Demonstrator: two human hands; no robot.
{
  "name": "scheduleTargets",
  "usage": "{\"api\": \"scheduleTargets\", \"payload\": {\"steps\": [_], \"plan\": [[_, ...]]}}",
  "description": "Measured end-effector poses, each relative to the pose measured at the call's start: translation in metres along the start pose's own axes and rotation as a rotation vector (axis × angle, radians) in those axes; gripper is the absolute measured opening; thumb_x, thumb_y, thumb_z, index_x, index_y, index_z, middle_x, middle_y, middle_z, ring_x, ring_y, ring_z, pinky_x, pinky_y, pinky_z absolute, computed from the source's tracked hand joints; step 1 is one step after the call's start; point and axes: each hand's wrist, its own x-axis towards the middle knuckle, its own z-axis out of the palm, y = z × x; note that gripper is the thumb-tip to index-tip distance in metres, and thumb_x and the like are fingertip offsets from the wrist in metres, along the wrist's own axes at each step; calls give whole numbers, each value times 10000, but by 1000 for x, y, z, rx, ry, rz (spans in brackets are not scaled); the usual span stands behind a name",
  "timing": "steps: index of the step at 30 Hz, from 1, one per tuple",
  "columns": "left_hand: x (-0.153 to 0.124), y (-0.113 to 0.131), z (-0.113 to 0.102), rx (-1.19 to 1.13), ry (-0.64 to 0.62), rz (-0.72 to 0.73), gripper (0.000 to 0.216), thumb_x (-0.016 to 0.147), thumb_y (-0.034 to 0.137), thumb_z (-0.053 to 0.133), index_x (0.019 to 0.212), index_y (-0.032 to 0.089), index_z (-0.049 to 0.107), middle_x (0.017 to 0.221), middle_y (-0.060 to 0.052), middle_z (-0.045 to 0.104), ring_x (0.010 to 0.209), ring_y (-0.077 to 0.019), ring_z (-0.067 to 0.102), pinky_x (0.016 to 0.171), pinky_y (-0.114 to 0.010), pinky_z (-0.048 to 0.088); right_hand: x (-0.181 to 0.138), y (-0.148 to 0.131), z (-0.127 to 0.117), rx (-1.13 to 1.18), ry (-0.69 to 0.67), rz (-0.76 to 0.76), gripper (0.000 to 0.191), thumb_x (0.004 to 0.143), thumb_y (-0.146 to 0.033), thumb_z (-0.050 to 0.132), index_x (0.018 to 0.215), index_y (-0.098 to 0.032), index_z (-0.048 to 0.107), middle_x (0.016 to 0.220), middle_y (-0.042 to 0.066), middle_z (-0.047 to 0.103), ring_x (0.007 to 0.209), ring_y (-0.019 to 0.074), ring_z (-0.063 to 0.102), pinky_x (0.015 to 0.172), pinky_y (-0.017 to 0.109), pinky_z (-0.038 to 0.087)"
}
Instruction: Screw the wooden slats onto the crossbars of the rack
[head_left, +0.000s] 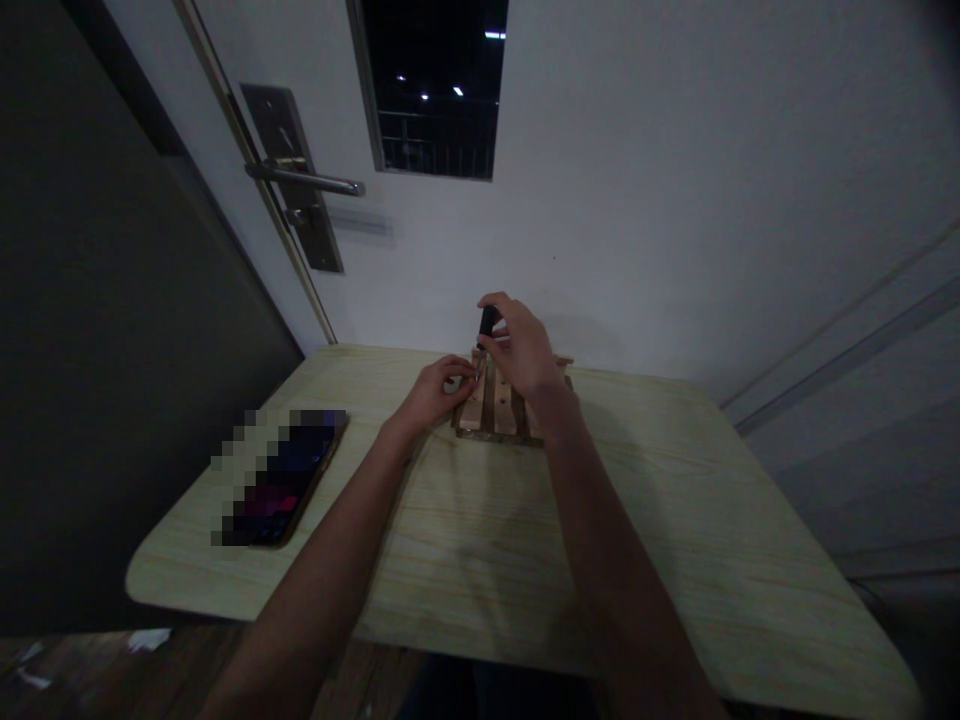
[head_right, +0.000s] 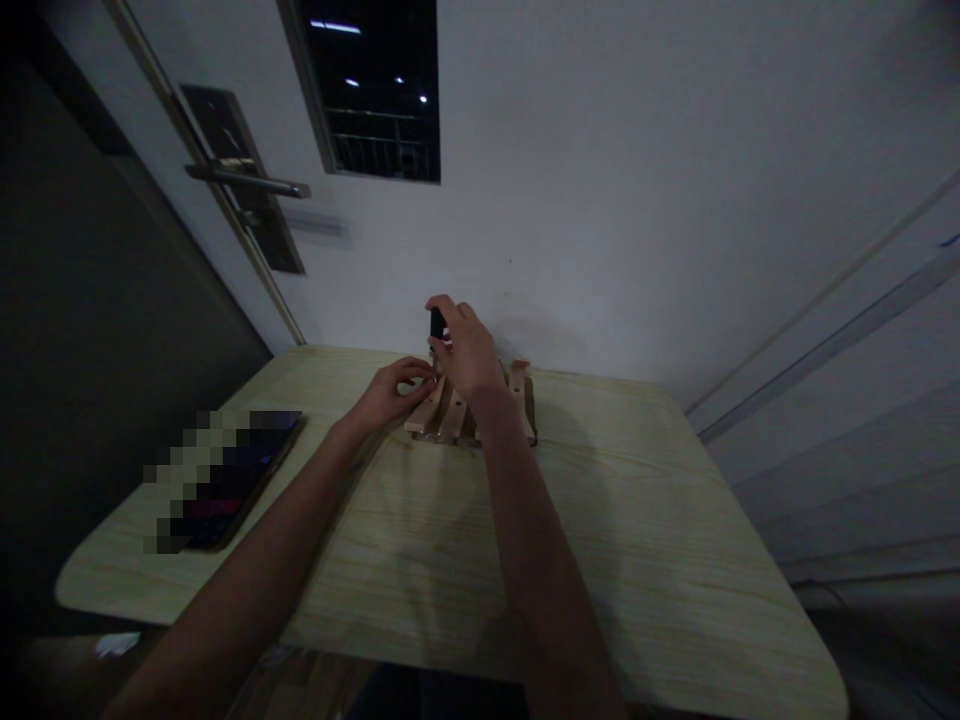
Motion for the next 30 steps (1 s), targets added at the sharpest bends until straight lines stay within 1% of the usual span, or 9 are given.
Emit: {"api": "scheduleTargets", "payload": {"steps": [3, 8, 11, 14, 17, 22, 26, 30], "plan": [[0, 2, 0, 4, -9, -8, 173, 827, 293, 570, 913, 178, 667, 1035, -74, 624, 936, -176, 605, 778, -300, 506, 0, -2, 0, 59, -28, 3, 433, 755, -73, 463, 1153, -242, 441, 1076, 57, 539, 793, 141, 586, 690, 289, 535], [0, 2, 0, 7, -1, -21, 161, 816, 284, 583, 896, 173, 667, 1032, -78, 625, 938, -176, 604, 774, -292, 506, 0, -3, 1, 30, -56, 4, 469, 759, -55, 421, 1190, -239, 423, 996, 57, 584, 823, 171, 600, 712, 318, 531], [0, 0, 1, 3, -5, -10, 161, 823, 276, 573, 907, 172, 663, 1042, -78, 623, 939, -171, 605, 781, -293, 504, 1, -2, 1, -13, -46, -1, 470, 755, -51, 442, 1184, -243, 435, 971, 55, 588, 825, 180, 591, 712, 326, 520], [0, -1, 2, -9, 1, -7, 154, 827, 270, 568, 906, 172, 656, 1037, -74, 622, 938, -166, 605, 782, -292, 503, 2, -2, 1, -23, -61, -15, 447, 757, -51, 458, 1159, -245, 464, 1010, 51, 588, 779, 160, 583, 715, 319, 513], [0, -1, 1, -12, 0, -9, 158, 829, 275, 562, 910, 174, 652, 1042, -74, 619, 947, -170, 602, 783, -289, 502, 2, -2, 1, -6, -56, -15, 407, 758, -60, 480, 1123, -241, 485, 1002, 41, 591, 737, 143, 581, 706, 308, 512], [0, 0, 0, -15, -13, -9, 157, 834, 280, 556, 903, 174, 648, 1041, -76, 614, 959, -179, 598, 769, -290, 500, 1, 0, 2, 22, -40, 24, 401, 761, -100, 518, 1126, -253, 455, 1007, 44, 593, 738, 146, 596, 667, 292, 517], [0, 2, -1, -9, -14, -10, 153, 826, 280, 563, 893, 175, 650, 1043, -77, 617, 939, -177, 598, 740, -283, 498, 0, -3, 2, 36, -69, 16, 428, 765, -88, 474, 1161, -241, 421, 1025, 59, 600, 769, 156, 622, 679, 295, 523], [0, 4, -1, -8, -11, -23, 151, 818, 278, 569, 888, 175, 653, 1039, -80, 622, 933, -180, 600, 736, -288, 499, 0, -5, 1, 4, -83, 9, 451, 753, -59, 429, 1171, -226, 409, 992, 66, 610, 772, 165, 629, 677, 297, 517]]}}
